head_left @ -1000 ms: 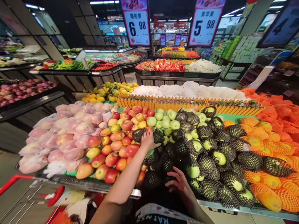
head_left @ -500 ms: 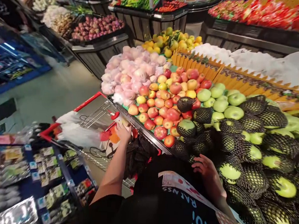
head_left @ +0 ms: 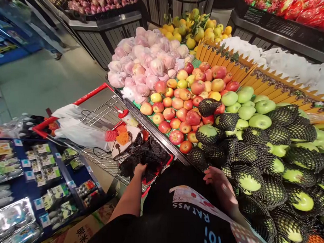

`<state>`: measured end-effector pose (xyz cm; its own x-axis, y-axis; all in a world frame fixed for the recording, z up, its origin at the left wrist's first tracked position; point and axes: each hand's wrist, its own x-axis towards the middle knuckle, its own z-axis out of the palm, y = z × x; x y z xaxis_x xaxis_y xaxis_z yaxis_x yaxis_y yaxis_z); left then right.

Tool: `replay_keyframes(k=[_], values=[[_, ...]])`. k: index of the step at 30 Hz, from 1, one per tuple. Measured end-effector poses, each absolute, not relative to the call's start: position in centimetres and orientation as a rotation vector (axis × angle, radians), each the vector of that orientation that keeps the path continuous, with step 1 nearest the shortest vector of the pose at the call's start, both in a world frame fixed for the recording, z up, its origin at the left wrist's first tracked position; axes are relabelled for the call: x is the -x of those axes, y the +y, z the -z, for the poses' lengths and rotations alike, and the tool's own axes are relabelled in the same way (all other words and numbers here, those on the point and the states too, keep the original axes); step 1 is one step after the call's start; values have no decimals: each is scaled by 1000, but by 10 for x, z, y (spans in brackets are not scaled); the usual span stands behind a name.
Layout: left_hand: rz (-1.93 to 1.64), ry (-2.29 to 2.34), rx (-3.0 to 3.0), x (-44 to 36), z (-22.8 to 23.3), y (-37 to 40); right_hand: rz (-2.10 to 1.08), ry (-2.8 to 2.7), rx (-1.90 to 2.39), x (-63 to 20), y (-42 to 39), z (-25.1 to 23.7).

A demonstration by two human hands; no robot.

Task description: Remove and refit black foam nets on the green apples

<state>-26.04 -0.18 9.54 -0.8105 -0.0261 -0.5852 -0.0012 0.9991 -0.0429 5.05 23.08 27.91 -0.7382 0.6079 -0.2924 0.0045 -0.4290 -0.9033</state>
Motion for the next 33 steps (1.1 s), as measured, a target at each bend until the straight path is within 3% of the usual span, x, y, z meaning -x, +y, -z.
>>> replay_keyframes(k=[4, 8, 9, 10, 12, 13, 17, 19, 23, 30, 33], values=[[-156, 2801, 225, 309, -138, 7, -2186, -1325, 830, -50, 228, -276], [-577, 3194, 108, 365, -219, 38, -2112, -1355, 883, -47, 224, -274], [-817, 3259, -8, 369, -241, 52, -2086, -1381, 900, -46, 223, -275], [-1285, 3241, -211, 368, -262, 68, -2065, -1402, 905, -46, 222, -275], [-1857, 2783, -775, 344, -301, 104, -2041, -1419, 884, -46, 221, -277], [-1826, 2489, -1040, 322, -316, 123, -2035, -1414, 863, -48, 220, -277], [-823, 1459, -1789, 213, -352, 183, -1989, -1288, 864, -60, 213, -270], [-600, 1160, -1947, 171, -356, 200, -1978, -1166, 988, -66, 207, -262], [-607, 1113, -2090, 140, -350, 218, -1977, -1171, 1111, -73, 201, -255], [-706, 1353, -2060, 142, -325, 229, -1605, -1553, 962, -72, 215, -266], [-845, 1356, -2013, 145, -314, 232, -1592, -1477, 926, -68, 220, -260]])
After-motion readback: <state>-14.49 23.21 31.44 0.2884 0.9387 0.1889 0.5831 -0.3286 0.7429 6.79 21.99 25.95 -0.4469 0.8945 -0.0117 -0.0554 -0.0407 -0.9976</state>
